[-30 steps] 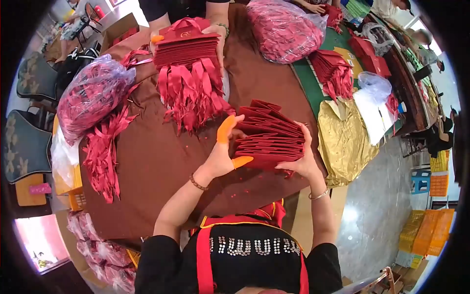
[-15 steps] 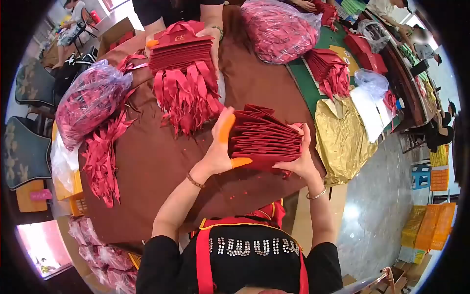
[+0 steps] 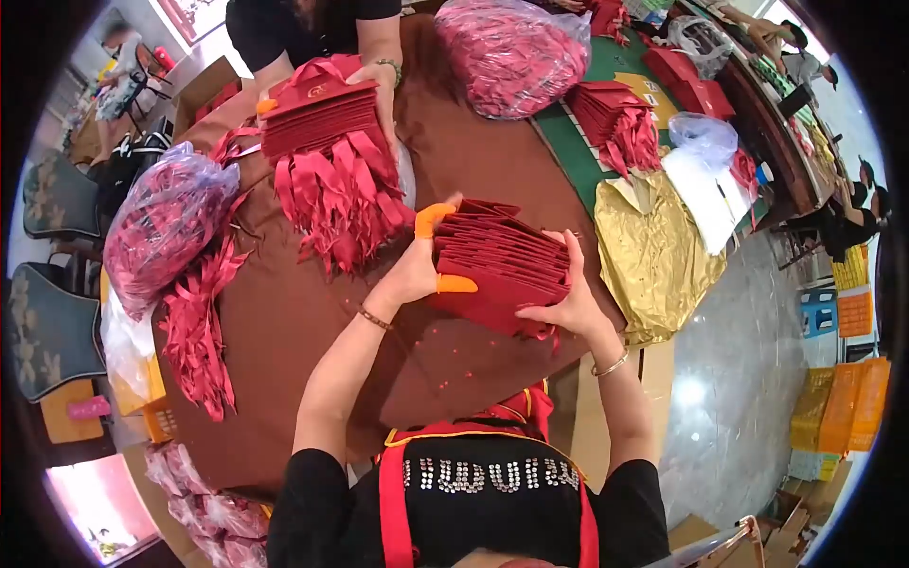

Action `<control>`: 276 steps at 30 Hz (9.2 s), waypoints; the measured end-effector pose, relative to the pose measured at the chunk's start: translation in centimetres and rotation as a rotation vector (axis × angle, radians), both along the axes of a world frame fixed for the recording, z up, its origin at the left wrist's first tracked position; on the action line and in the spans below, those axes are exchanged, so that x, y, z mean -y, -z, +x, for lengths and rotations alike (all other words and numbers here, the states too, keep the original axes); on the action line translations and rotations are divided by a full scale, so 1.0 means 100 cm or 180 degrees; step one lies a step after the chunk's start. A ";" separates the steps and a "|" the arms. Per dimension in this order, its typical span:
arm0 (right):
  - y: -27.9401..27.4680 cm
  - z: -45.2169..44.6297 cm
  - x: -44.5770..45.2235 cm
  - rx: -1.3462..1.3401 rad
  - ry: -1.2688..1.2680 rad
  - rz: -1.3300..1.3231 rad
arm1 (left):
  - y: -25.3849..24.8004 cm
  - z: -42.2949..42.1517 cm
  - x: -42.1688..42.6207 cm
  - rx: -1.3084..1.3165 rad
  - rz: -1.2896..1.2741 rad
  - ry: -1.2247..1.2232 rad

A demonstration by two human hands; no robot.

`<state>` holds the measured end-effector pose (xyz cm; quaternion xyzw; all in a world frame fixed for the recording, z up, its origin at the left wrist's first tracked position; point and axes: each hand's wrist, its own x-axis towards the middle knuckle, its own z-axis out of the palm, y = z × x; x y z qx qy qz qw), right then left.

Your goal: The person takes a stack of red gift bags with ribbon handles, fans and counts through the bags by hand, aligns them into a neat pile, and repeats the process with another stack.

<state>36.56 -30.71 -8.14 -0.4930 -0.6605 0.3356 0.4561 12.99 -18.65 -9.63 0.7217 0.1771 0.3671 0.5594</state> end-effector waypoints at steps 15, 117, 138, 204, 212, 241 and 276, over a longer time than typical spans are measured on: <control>-0.076 0.028 -0.013 0.2142 0.0030 0.0286 | 0.016 0.021 0.014 0.0424 -0.0498 0.0203; -0.071 0.003 -0.049 0.2710 -0.0141 0.0274 | 0.023 0.002 0.072 0.0786 -0.1354 -0.0483; -0.077 0.002 -0.048 0.2713 -0.0204 0.0178 | 0.018 -0.021 0.057 0.0670 -0.1367 -0.0172; -0.069 0.004 -0.050 0.1922 -0.0074 -0.0125 | 0.027 0.034 0.058 0.0227 0.0323 -0.0848; -0.076 0.005 -0.060 0.2022 -0.0206 -0.0447 | 0.027 0.040 0.060 0.0557 -0.0015 -0.0758; -0.059 -0.010 -0.064 0.1633 0.0828 -0.0045 | 0.016 0.022 0.079 -0.0198 -0.0465 -0.0846; -0.062 0.007 -0.069 0.1378 0.0320 -0.0408 | 0.013 0.020 0.033 0.0907 -0.0607 -0.0214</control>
